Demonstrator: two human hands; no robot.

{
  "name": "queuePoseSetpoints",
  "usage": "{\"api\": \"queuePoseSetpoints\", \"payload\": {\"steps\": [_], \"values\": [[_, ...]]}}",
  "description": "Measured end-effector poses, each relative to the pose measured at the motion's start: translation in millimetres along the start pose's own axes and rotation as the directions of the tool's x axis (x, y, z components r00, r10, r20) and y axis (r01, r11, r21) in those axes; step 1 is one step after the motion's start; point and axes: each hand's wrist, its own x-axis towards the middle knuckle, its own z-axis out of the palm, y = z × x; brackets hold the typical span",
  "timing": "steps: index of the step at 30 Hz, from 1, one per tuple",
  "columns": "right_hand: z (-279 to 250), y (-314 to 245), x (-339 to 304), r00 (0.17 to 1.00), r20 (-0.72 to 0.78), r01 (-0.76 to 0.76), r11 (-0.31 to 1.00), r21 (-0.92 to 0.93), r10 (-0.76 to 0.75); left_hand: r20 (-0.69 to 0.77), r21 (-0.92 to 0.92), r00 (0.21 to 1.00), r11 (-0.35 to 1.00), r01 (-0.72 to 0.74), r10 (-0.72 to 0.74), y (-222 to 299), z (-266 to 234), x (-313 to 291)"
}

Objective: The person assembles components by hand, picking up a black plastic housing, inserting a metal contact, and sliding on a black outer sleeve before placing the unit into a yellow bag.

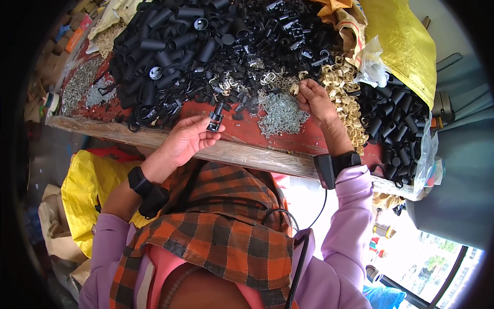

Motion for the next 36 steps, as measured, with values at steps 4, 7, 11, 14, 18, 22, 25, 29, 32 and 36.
{"api": "queuePoseSetpoints", "payload": {"steps": [4,7,11,14,18,22,25,29,32,36], "values": [[32.3,-2.0,-12.3,0.999,0.029,0.026,0.992,0.122,-0.030,0.007,-0.011,1.000,1.000,-0.003,0.003,-0.5,-0.2,0.3],[70.9,-4.2,-24.8,0.990,0.126,0.023,0.966,0.259,-0.058,0.044,0.000,0.998,0.999,-0.037,0.037,1.1,4.4,2.0],[120.6,5.6,-34.2,0.972,0.226,-0.020,0.927,0.375,-0.070,0.100,-0.069,0.994,0.997,-0.044,0.051,1.1,8.4,0.6],[136.8,19.0,-36.3,0.950,0.299,-0.039,0.919,0.392,-0.087,0.088,-0.138,0.995,0.989,-0.043,0.056,-0.8,10.9,-0.1],[143.6,19.5,-40.7,0.973,0.222,-0.007,0.947,0.322,-0.068,0.094,-0.182,0.994,0.983,-0.033,0.051,-1.2,12.5,-4.4],[146.2,21.9,-42.5,0.982,0.182,0.009,0.966,0.258,-0.058,0.084,-0.212,0.995,0.977,-0.033,0.052,-3.9,12.9,-6.5],[149.2,22.2,-44.9,0.979,0.155,0.111,0.984,0.142,-0.133,0.103,-0.239,0.994,0.971,-0.010,0.035,-4.7,12.1,-6.4],[157.4,25.9,-46.7,0.970,0.083,0.222,0.972,0.077,-0.228,0.009,-0.145,1.000,0.989,-0.013,0.014,-7.9,12.0,-6.1],[145.7,27.8,-44.8,0.968,0.069,0.248,0.965,-0.090,-0.242,0.000,-0.034,1.000,0.999,-0.003,0.003,-2.2,6.1,-3.7],[121.8,18.0,-39.2,0.909,0.126,0.352,0.571,-0.741,-0.397,-0.100,0.096,0.987,0.988,-0.117,0.126,15.5,-10.4,-1.0]]}}
